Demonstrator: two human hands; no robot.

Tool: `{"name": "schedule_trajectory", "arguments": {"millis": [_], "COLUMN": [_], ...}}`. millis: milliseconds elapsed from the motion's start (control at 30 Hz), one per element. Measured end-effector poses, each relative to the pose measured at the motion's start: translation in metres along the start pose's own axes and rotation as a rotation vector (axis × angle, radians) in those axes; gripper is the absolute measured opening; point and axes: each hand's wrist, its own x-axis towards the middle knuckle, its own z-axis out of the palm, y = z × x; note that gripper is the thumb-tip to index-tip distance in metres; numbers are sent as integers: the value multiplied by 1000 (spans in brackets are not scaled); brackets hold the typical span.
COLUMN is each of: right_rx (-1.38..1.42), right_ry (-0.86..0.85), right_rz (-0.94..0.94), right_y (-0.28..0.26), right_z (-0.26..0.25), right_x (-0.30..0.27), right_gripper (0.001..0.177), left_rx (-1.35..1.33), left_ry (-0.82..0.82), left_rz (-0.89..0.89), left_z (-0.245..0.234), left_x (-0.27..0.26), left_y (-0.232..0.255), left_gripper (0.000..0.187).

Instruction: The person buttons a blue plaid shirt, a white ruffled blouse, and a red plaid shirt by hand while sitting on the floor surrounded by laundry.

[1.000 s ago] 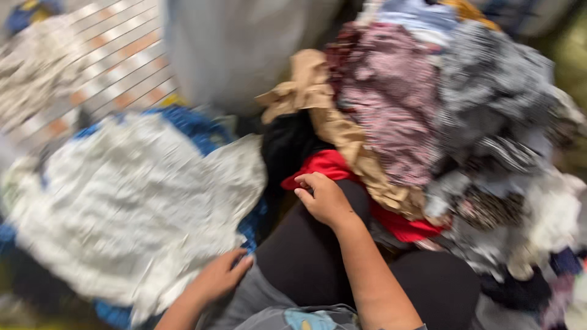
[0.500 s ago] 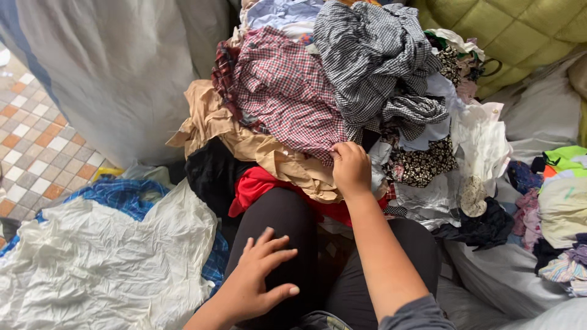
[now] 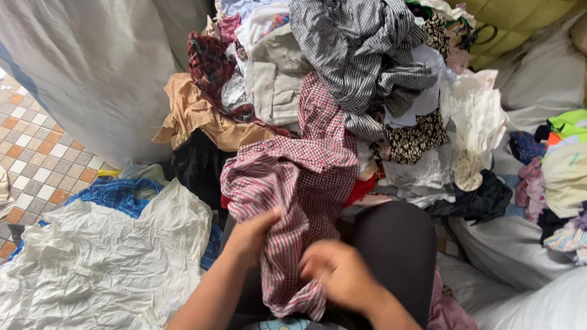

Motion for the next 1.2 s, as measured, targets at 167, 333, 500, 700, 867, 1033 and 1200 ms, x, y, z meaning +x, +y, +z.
{"name": "schedule_trajectory", "arguments": {"millis": [167,333,500,700,867,1033,1200], "right_rx": [1145,1344,1311,1253,103,113,777], "right_ry": [493,709,826,923,1148,1218,855], "right_rz": [144,323,316,330,246,206,170], "right_y": [75,16,12,16,77,70,46], "right_z": [-41,-26,-25,-19,-59,-39,-1], "right_x": [7,0,-28,-53,-90,-98,-59], "right_gripper": [107,49,46,45,31,48,44], "left_rx": [1297,1811,1108,372,140,313,629], "left_ry": [-781,-1102,-1223,-363,-420,-472,-582], "left_rz": [182,96,259,-6,-11,117,214], "left_z": [5,12,6,14,20,17,13], "left_x": [-55,-81,-68,-43,-38,-36,-47], "left_y": [-20,-46,-11,-68,-89,-100,-112], "left_gripper": [19,32,73,63,37,27,28]}}
